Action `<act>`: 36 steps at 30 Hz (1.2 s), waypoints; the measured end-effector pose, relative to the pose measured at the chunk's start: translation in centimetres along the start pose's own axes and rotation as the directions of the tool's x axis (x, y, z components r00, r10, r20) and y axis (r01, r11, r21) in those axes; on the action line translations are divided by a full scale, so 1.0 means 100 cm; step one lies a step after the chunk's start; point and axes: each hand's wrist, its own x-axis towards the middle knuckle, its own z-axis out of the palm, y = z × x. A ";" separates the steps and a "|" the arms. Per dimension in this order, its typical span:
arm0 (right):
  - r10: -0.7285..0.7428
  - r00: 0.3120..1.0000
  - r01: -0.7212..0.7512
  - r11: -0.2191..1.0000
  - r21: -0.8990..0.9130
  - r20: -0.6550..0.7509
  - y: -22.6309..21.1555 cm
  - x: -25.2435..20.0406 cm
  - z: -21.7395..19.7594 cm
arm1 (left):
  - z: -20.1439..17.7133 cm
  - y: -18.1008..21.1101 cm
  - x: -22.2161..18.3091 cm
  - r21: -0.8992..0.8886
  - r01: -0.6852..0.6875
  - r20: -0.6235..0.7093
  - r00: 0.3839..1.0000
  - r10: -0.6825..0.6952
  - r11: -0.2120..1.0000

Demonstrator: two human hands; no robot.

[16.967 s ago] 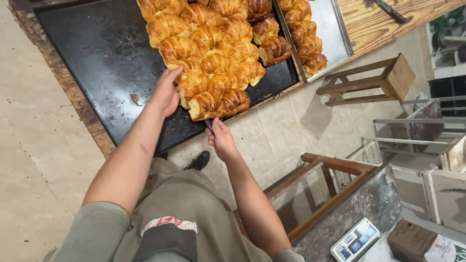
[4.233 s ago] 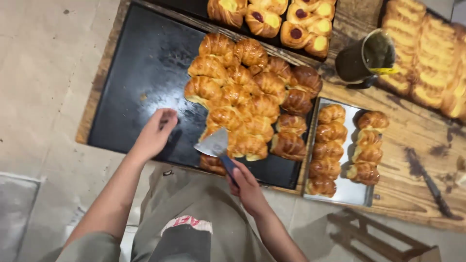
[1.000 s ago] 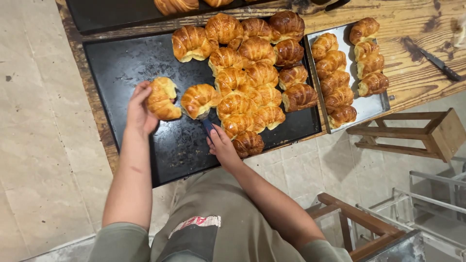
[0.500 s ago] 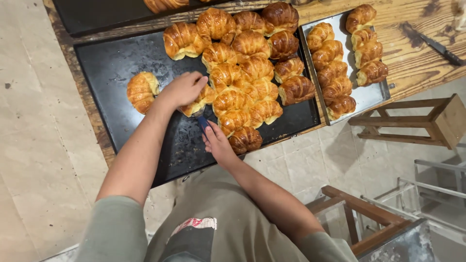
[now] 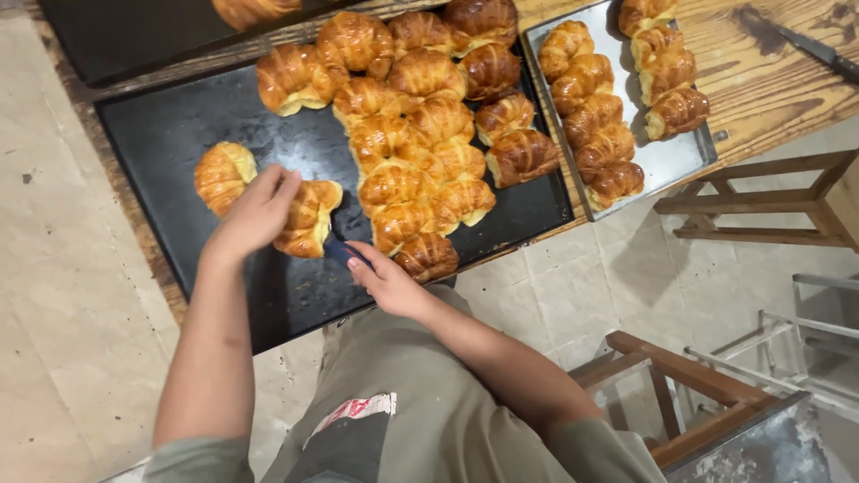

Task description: Transferring baked croissants from a large baking sheet to a smaller tray using a scraper and hands.

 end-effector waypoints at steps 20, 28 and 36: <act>0.181 0.672 0.172 0.905 0.389 -0.718 -0.038 -0.193 -0.452 | 0.451 0.410 0.239 -0.077 -0.516 0.337 0.792 0.509 0.853; 0.370 0.665 0.050 0.845 0.532 -0.649 -0.021 -0.188 -0.562 | 0.497 0.432 0.239 0.073 -0.620 0.276 0.765 0.582 0.781; 0.457 0.735 -0.248 0.869 0.428 -0.502 -0.080 -0.244 -0.589 | 0.516 0.408 0.243 0.475 -0.556 0.172 0.818 0.548 0.682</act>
